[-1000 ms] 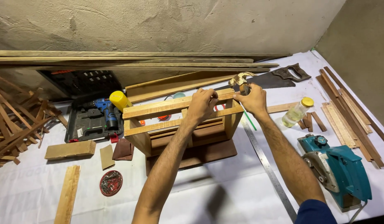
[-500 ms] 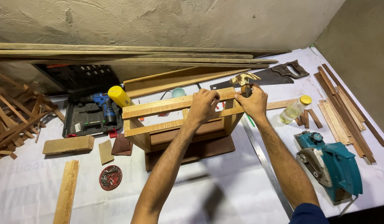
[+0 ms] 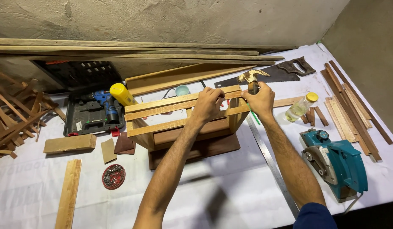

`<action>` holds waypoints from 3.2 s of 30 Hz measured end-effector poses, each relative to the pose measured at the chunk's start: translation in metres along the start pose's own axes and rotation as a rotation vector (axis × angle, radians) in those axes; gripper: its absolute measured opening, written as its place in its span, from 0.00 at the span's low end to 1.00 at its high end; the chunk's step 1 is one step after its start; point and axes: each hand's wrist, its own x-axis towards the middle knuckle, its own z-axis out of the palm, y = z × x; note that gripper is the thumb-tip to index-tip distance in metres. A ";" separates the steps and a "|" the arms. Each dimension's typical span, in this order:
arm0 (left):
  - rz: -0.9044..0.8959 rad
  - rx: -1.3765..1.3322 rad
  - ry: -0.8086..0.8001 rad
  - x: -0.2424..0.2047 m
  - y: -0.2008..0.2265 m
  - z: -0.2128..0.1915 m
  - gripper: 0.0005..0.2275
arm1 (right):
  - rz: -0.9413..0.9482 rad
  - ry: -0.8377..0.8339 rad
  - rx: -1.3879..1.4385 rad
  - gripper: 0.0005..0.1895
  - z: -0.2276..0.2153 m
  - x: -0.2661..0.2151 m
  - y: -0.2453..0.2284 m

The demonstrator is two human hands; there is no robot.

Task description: The person assembles a small wooden shelf unit on a work table. They position the frame, place thin wood slats across it, and hammer nails to fasten the slats, taking nails from a round tin and repositioning the shelf between hammering.

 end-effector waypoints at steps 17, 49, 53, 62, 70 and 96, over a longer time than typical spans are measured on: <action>-0.015 -0.057 -0.023 0.005 0.006 -0.006 0.04 | 0.090 -0.002 0.001 0.13 -0.001 0.001 -0.003; -0.354 -0.096 -0.089 0.059 0.024 0.044 0.08 | 0.200 -0.101 0.227 0.12 0.002 0.023 0.022; -0.385 -0.037 -0.121 0.058 0.016 0.056 0.10 | 0.234 -0.119 0.220 0.12 0.002 0.022 0.020; -0.337 -0.018 -0.061 0.057 0.023 0.052 0.08 | 0.234 -0.146 0.214 0.12 -0.002 0.025 0.017; -0.228 0.064 -0.028 0.054 0.031 0.048 0.06 | 0.052 -0.167 -0.019 0.14 -0.032 0.029 -0.015; -0.243 -0.062 -0.018 0.058 0.024 0.057 0.08 | -0.148 -0.313 -0.223 0.19 -0.071 0.018 -0.026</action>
